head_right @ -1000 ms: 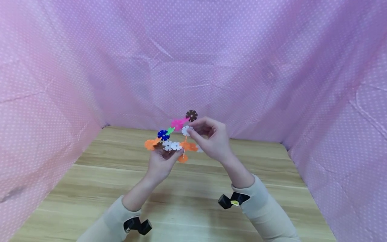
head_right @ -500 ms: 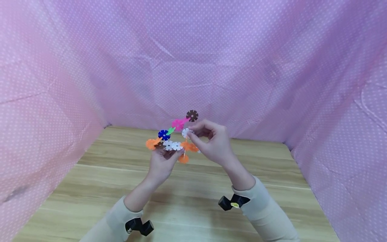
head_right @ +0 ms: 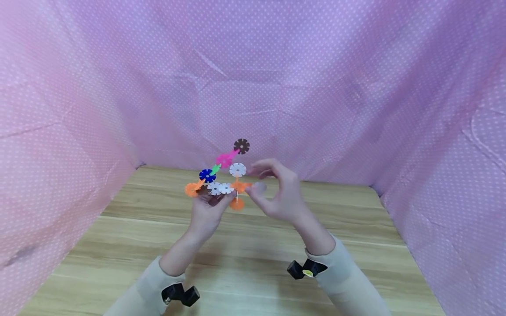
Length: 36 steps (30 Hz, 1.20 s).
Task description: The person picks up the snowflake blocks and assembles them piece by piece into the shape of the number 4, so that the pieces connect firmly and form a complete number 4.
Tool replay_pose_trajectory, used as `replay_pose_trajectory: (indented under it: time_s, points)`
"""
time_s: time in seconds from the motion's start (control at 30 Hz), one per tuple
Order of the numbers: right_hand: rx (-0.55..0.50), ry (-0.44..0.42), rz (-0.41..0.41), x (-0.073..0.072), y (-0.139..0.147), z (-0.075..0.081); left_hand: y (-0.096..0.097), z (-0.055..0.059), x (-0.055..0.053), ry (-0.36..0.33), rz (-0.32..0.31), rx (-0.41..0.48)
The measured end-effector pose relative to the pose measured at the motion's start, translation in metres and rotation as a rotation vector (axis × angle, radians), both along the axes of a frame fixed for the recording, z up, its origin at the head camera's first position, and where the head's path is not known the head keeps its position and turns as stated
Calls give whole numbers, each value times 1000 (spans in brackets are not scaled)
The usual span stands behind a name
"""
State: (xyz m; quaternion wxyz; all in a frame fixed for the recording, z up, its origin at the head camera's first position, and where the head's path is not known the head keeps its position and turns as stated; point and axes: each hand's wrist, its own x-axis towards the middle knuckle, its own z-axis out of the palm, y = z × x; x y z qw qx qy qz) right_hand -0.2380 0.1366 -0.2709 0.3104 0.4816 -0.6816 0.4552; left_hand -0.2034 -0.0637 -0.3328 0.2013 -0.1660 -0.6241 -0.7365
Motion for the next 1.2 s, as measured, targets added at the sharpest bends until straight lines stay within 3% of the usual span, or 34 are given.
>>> replay_pose_trajectory:
  time_s: [0.13,0.27,0.4,0.53,0.63,0.93,1.2]
  points:
    - [112,155,-27,-2,9,-5,1,4,-2,-29,-18,61]
    - [104,193,-25,-5,17,-5,1,6,-6,-58,-66,159]
    - [62,143,-23,-6,27,-4,-10,7,-7,69,-76,203]
    - [66,32,20,-6,38,-7,-23,9,-8,239,-68,123]
    - [46,-44,56,-4,44,-10,-27,9,-9,288,-69,65]
    - [43,-225,40,-3,51,-28,-24,-4,-5,191,-47,62]
    - [66,-361,-47,-7,55,-61,-20,-23,-4,20,-9,23]
